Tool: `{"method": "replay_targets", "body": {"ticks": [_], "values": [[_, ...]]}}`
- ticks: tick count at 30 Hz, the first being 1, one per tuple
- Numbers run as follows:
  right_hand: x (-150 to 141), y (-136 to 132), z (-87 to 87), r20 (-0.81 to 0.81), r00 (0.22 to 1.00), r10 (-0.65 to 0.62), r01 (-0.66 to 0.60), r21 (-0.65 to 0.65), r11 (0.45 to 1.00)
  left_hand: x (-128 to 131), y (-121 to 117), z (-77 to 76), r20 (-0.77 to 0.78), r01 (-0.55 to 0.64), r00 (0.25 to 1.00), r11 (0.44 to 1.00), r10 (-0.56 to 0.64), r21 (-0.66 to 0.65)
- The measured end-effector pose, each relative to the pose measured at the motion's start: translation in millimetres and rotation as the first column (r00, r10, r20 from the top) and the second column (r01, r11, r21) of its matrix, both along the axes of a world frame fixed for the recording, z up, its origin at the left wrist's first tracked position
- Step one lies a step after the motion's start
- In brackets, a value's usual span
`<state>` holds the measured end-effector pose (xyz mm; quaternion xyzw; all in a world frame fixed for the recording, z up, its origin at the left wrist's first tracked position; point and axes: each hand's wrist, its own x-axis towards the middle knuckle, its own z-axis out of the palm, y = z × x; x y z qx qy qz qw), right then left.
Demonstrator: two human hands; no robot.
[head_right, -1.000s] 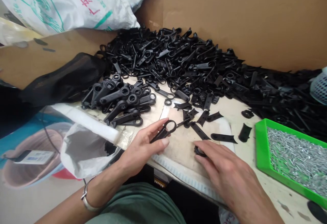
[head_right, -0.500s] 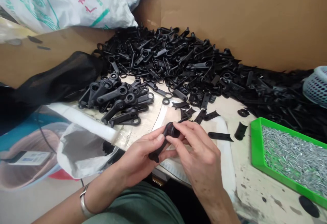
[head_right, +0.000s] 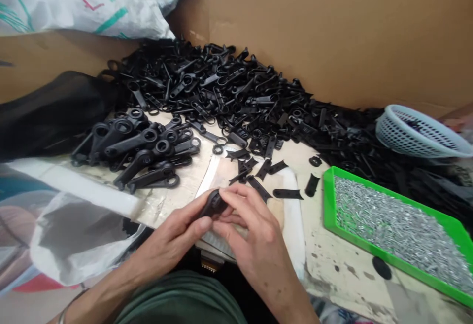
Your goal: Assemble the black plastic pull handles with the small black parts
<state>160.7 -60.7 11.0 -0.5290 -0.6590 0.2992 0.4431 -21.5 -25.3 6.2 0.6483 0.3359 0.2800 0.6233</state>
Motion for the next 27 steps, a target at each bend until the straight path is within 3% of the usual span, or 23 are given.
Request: {"method": "replay_targets", "body": {"ticks": [3, 6, 10, 15, 20, 22, 24, 25, 27], "values": [[7.7, -3.8, 2.0, -0.137, 0.990, 0.032, -0.053, -0.151, 0.987, 0.5, -0.7, -0.8, -0.099, 0.008, 0.995, 0.998, -0.002, 0.058], [16.4, -3.8, 4.5, -0.099, 0.995, -0.029, 0.007, -0.207, 0.978, 0.9, -7.2, 3.3, -0.163, 0.088, 0.984, 0.991, -0.070, 0.105], [19.8, -7.2, 10.4, 0.056, 0.996, 0.068, -0.058, -0.167, 0.984, -0.7, -16.7, 10.5, -0.226, 0.162, 0.968, 0.961, -0.110, 0.225], [8.9, -14.8, 10.2, 0.156, 0.985, -0.074, 0.089, -0.093, 0.992, 0.5, -17.4, 14.5, -0.234, 0.119, 0.972, 0.918, -0.029, 0.379], [-5.8, -9.1, 5.7, 0.151, 0.976, -0.154, 0.174, -0.129, 0.976, 0.9, -10.3, 12.6, -0.157, 0.050, 0.987, 0.910, 0.017, 0.412], [-7.6, -0.1, 7.1, 0.149, 0.984, -0.094, 0.120, -0.175, 0.977, -1.5, -7.2, 9.6, -0.095, -0.005, 0.994, 0.914, 0.048, 0.405], [-5.0, 14.8, 10.4, 0.145, 0.987, 0.072, -0.028, -0.287, 0.958, -5.4, -4.4, 4.0, -0.082, -0.069, 0.990, 0.904, 0.114, 0.423], [-2.0, 24.7, 12.6, 0.158, 0.972, 0.172, -0.109, -0.343, 0.933, -7.9, -3.0, 0.3, -0.108, -0.090, 0.982, 0.880, 0.158, 0.467], [5.9, 49.0, 17.3, 0.258, 0.920, 0.295, -0.189, -0.367, 0.911, -13.4, 0.0, -7.8, -0.221, -0.076, 0.937, 0.776, 0.269, 0.626]]}}
